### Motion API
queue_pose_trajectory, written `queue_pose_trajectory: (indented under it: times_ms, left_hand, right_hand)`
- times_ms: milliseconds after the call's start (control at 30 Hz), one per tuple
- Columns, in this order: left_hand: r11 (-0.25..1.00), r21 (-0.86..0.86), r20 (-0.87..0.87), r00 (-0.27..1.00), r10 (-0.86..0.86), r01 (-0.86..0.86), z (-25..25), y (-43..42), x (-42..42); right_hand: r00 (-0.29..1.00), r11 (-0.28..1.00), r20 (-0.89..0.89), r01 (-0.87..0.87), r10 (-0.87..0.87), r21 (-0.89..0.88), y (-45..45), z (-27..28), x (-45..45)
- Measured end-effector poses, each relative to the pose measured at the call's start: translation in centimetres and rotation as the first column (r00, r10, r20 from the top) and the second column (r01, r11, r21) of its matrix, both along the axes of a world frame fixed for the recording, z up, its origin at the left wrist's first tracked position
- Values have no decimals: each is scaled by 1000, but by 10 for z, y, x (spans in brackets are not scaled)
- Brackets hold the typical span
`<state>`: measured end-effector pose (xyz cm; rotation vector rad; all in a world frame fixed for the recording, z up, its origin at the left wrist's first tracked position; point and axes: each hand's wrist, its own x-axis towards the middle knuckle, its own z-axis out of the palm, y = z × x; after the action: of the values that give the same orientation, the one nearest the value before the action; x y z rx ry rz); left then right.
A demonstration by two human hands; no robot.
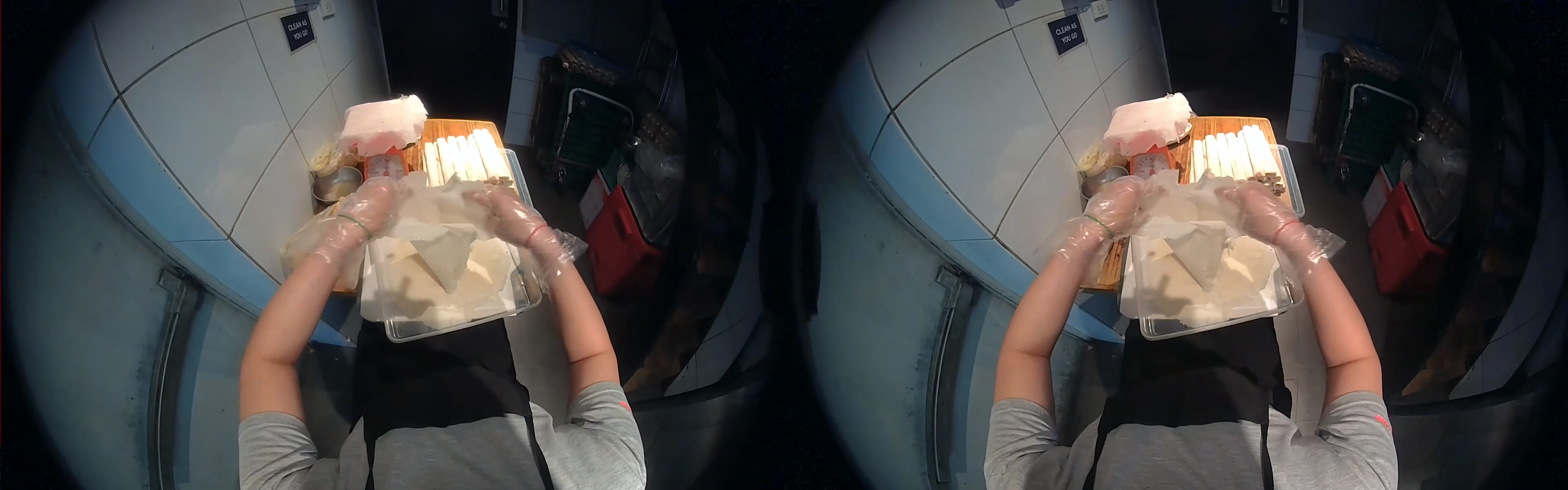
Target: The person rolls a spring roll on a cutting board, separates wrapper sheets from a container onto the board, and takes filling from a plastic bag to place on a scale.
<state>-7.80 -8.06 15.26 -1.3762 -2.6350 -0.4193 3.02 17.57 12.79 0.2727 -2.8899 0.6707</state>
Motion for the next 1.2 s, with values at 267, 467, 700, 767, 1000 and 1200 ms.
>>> queue_pose_trajectory:
  times_ms: [267,467,700,767,1000,1200]
  left_hand:
    - [948,318,220,972,-76,2,0,-25,11]
    - [868,495,184,973,-139,31,-24,-48,2]
    - [799,580,460,873,-161,-158,-48,-77,12]
    - [778,593,491,858,-147,-206,-55,-83,17]
    - [677,573,692,715,-96,-463,-97,-112,27]
    - [591,523,801,591,-94,-615,-137,-131,24]
  right_hand:
    - [999,912,40,-7,26,-410,21,21,24]
    - [999,874,3,31,-34,-485,26,24,37]
    - [999,716,-40,-18,-14,-698,42,1,40]
    - [999,652,-35,-27,1,-758,42,-6,43]
    - [997,417,40,65,-69,-907,64,-64,40]
    - [986,219,141,158,-91,-963,73,-83,43]
